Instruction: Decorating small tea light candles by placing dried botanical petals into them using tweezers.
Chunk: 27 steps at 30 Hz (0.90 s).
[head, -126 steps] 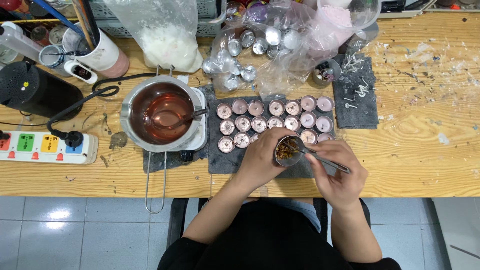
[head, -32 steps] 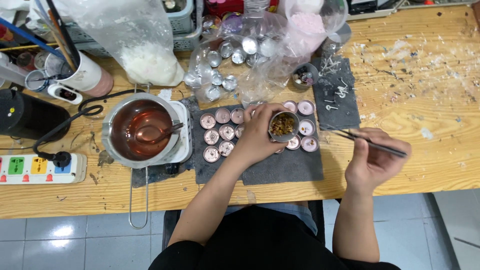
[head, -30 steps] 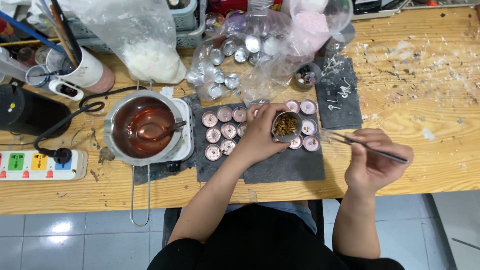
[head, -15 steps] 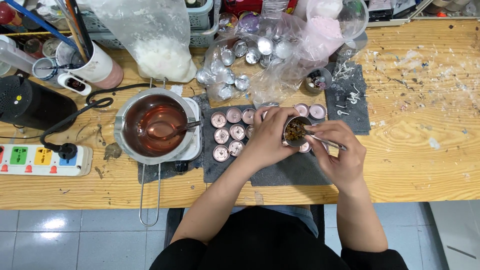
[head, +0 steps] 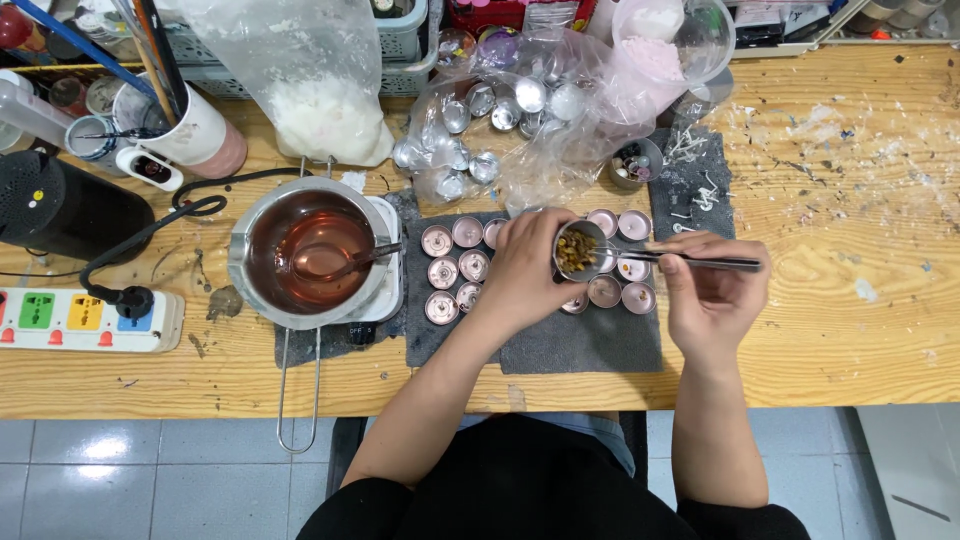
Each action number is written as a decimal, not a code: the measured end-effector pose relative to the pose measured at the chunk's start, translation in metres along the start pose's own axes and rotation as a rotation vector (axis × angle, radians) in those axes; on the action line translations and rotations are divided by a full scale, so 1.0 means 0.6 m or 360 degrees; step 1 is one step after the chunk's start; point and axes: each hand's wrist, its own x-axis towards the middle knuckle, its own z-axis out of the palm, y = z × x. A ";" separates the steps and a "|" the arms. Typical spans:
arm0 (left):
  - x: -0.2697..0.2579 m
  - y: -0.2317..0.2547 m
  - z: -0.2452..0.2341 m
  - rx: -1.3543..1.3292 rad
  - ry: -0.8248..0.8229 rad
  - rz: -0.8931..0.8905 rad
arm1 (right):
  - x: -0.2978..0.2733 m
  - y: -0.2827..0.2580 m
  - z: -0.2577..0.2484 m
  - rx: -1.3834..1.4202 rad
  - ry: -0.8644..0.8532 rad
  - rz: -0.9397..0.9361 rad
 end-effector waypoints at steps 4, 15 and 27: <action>0.003 -0.007 -0.014 -0.0042 -0.0005 -0.0196 | -0.002 0.016 -0.033 -0.0058 0.0105 0.0065; 0.005 -0.011 0.002 -0.0366 -0.0251 -0.0093 | -0.001 0.059 -0.050 -0.0251 -0.0198 0.0137; 0.017 -0.014 0.009 -0.0215 -0.0355 0.0039 | 0.008 0.056 -0.033 -0.0480 -0.0246 0.0104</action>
